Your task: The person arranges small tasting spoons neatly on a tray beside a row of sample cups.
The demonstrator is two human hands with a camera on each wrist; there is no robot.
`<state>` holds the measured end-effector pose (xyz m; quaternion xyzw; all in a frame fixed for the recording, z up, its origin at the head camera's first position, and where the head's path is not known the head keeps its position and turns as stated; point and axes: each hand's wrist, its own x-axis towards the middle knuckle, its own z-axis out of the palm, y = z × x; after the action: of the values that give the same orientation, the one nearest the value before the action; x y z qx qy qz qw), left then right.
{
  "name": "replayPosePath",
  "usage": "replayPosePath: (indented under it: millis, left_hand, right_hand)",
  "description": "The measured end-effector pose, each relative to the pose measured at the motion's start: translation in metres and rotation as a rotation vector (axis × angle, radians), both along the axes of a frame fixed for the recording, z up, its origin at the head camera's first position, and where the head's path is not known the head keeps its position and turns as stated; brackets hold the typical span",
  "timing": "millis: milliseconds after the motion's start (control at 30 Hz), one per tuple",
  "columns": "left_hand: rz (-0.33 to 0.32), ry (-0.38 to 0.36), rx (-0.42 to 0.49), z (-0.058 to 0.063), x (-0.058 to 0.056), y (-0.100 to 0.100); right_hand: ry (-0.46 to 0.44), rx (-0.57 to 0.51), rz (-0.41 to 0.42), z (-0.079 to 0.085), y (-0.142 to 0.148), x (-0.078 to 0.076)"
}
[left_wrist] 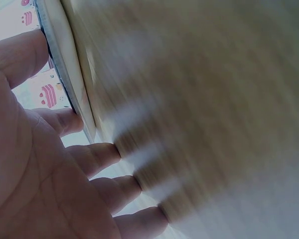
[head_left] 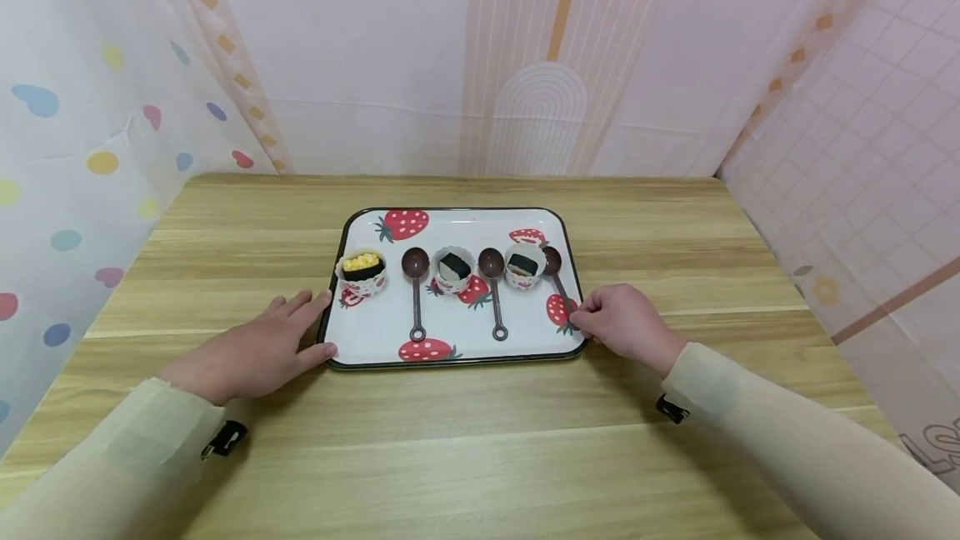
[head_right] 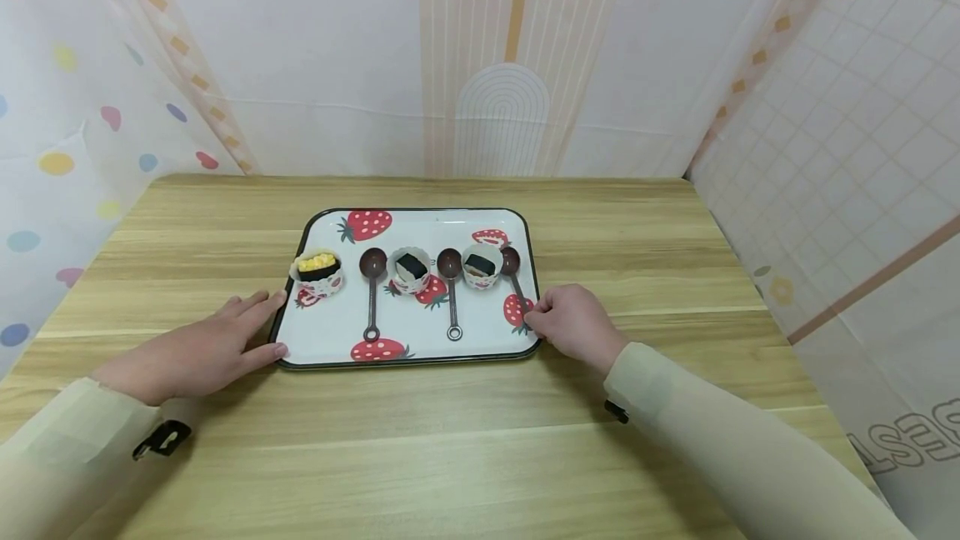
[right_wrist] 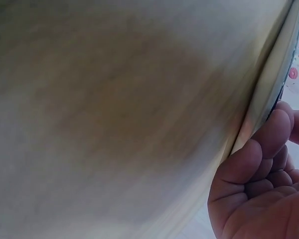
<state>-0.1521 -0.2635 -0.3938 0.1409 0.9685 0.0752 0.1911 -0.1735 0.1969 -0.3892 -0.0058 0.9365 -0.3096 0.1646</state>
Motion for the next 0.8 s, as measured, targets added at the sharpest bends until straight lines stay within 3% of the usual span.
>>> replayPosePath:
  millis: [367, 800]
  left_hand:
    - [-0.005, 0.009, 0.007, -0.0017, 0.0000, -0.0005]
    - [-0.008, 0.012, 0.009, -0.0028, 0.0001, -0.0010]
  right_hand:
    - [0.049, 0.063, 0.057, -0.0048, -0.0038, -0.0012]
    - [0.032, 0.117, 0.089, -0.0061, -0.0092, -0.0018]
